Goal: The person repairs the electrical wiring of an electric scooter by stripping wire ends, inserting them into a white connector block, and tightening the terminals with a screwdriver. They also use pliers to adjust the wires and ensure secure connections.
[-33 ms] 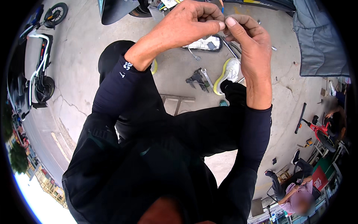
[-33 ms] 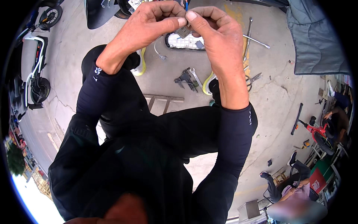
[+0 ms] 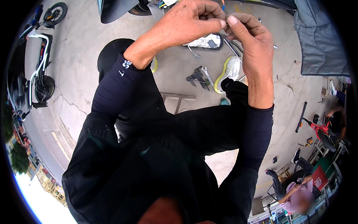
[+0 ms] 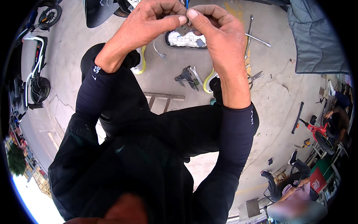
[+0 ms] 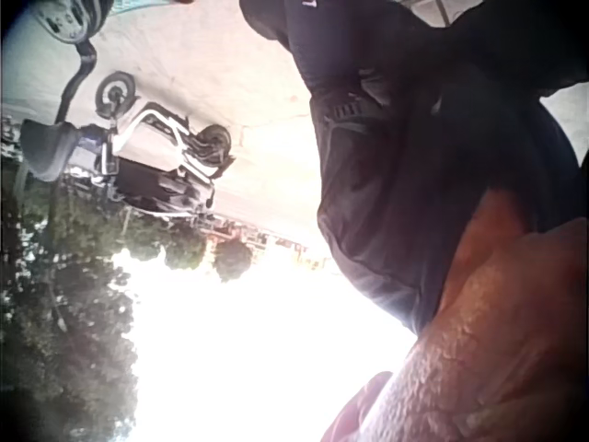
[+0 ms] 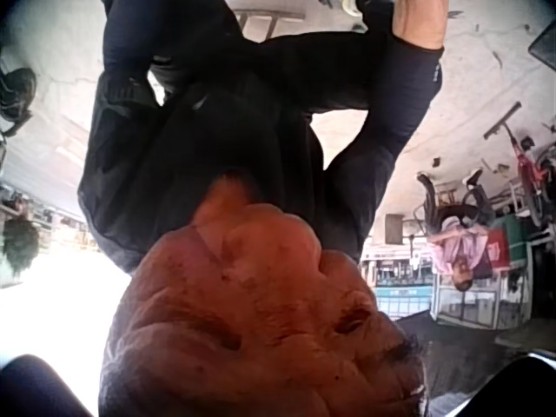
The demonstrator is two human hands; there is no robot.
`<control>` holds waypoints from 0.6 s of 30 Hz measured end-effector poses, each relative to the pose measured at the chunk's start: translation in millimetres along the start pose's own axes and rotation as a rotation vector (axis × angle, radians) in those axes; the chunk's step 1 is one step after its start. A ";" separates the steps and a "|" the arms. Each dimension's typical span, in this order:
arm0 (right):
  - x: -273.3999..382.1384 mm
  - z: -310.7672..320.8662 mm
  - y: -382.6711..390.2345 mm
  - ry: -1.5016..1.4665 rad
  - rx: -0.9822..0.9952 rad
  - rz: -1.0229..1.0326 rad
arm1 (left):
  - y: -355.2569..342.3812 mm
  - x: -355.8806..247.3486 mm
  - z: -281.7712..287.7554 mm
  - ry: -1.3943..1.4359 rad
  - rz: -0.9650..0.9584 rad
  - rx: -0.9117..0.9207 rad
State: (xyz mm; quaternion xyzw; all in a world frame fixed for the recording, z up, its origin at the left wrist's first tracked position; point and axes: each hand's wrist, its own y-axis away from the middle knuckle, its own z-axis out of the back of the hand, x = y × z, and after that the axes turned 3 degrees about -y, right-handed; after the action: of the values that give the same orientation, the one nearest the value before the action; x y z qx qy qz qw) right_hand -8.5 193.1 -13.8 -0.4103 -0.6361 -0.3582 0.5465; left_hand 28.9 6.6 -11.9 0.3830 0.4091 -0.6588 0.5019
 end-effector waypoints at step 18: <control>-431.9 48.8 156.5 1.429 0.424 -0.340 | 12.0 1.2 9.8 0.198 0.126 -0.060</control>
State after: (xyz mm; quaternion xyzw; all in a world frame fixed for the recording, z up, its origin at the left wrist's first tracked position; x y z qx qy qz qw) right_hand 143.4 244.5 -447.0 0.1384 -0.2376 -0.4859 0.8296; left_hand 39.4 -4.8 -11.2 0.4559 0.4516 -0.5724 0.5104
